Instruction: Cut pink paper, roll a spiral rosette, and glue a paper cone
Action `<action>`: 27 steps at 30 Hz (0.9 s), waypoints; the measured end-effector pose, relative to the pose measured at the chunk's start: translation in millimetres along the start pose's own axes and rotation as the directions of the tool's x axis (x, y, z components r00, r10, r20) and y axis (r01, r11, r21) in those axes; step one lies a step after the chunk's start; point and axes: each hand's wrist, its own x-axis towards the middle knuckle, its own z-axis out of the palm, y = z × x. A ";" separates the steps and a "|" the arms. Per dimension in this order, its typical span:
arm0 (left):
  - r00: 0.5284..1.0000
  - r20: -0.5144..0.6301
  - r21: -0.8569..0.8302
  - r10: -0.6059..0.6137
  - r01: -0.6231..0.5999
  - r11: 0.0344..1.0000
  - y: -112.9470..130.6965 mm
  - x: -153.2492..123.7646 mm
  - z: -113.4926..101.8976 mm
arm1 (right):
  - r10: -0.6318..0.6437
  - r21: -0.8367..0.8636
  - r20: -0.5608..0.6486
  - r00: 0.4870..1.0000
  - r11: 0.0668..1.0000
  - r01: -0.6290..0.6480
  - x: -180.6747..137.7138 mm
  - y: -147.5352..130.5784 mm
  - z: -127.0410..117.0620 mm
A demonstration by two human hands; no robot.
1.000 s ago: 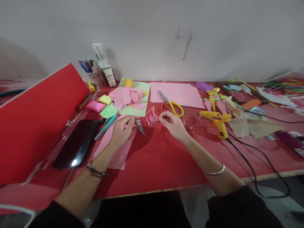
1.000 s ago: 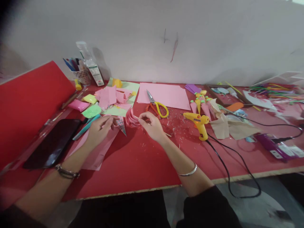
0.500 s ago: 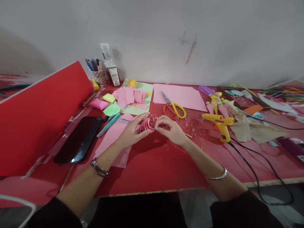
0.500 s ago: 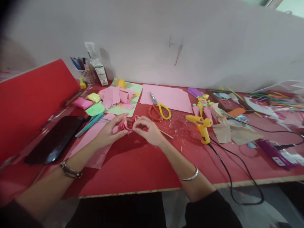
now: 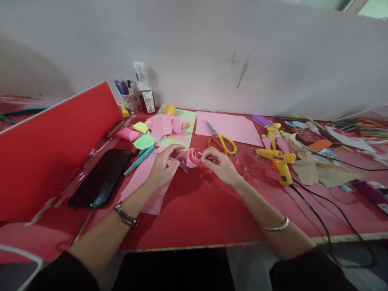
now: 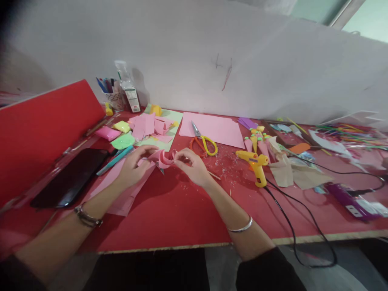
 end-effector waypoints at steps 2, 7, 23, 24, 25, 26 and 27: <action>0.993 -0.118 -0.093 -0.007 -0.004 0.996 -3.7 0.9 -0.2 | -0.012 0.062 -0.004 1.000 0.998 0.012 0.4 1.3 -0.3; 0.959 -0.277 -0.227 -0.063 -0.002 0.974 -7.7 3.5 -0.4 | 0.020 0.231 -0.012 1.000 0.973 -0.017 2.3 6.8 -8.8; 0.910 0.381 0.658 -0.162 -0.144 0.739 -1.6 28.2 10.4 | 0.219 -0.320 0.512 0.830 0.946 -0.053 2.9 9.8 -25.8; 0.903 0.382 0.683 -0.194 -0.135 0.718 1.8 30.7 12.1 | 0.229 -0.336 0.503 0.834 0.940 -0.055 2.6 9.3 -24.7; 0.902 0.376 0.700 -0.211 -0.127 0.703 5.0 33.0 13.7 | 0.236 -0.348 0.494 0.837 0.936 -0.058 2.3 8.6 -23.9; 0.905 0.365 0.711 -0.219 -0.118 0.693 7.6 35.0 15.3 | 0.238 -0.358 0.485 0.841 0.932 -0.057 2.0 7.7 -23.3; 0.908 0.354 0.717 -0.223 -0.111 0.688 9.4 36.7 16.8 | 0.236 -0.366 0.479 0.845 0.929 -0.051 1.8 6.8 -22.9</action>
